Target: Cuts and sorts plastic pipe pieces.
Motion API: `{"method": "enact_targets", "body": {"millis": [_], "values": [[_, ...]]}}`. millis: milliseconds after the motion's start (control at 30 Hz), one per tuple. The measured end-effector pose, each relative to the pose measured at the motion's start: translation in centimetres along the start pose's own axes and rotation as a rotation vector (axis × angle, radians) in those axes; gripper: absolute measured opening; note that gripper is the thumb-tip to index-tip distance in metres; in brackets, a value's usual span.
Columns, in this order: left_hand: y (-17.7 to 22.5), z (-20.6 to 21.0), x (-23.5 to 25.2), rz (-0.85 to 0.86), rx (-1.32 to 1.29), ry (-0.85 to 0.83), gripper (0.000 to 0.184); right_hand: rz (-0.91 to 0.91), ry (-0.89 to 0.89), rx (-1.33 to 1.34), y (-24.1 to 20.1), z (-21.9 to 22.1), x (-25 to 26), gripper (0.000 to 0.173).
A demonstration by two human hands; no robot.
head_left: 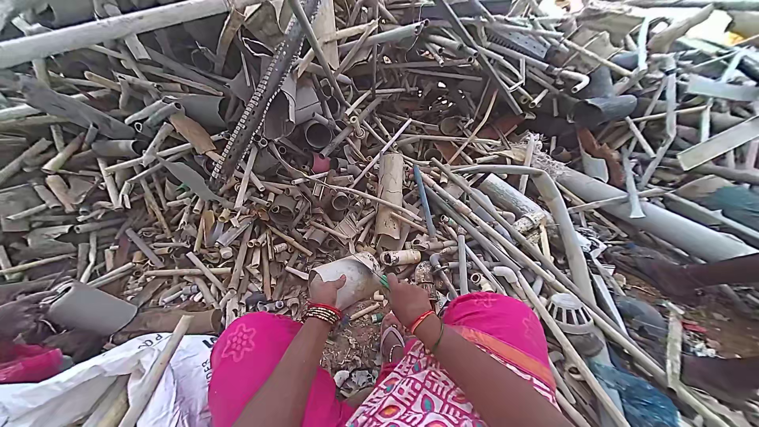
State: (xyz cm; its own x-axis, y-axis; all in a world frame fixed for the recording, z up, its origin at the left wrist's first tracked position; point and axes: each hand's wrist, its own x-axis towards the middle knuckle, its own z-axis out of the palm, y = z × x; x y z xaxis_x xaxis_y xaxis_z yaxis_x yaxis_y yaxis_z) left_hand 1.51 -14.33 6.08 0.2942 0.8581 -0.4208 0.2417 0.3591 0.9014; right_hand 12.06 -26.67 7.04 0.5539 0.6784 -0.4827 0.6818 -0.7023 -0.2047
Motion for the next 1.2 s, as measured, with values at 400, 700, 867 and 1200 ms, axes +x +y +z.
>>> {"method": "enact_targets", "body": {"millis": [400, 700, 867, 1200], "values": [[-0.9, -0.3, -0.3, -0.104, -0.139, 0.141, 0.055, -0.054, 0.023, -0.036, -1.5, 1.7, -1.1, 0.04], [-1.6, -0.9, -0.7, -0.113, -0.1, 0.168, 0.059, -0.025, 0.013, -0.087, -2.1, 3.0, -0.2, 0.041], [-2.1, -1.1, -1.2, -0.091, -0.098, 0.199, 0.059, -0.031, -0.022, -0.092, -2.4, 1.8, 1.7, 0.041], [-2.0, -0.2, -0.4, -0.055, 0.006, 0.173, 0.059, 0.007, -0.095, 0.03, -0.5, 1.9, 2.8, 0.046]]}}
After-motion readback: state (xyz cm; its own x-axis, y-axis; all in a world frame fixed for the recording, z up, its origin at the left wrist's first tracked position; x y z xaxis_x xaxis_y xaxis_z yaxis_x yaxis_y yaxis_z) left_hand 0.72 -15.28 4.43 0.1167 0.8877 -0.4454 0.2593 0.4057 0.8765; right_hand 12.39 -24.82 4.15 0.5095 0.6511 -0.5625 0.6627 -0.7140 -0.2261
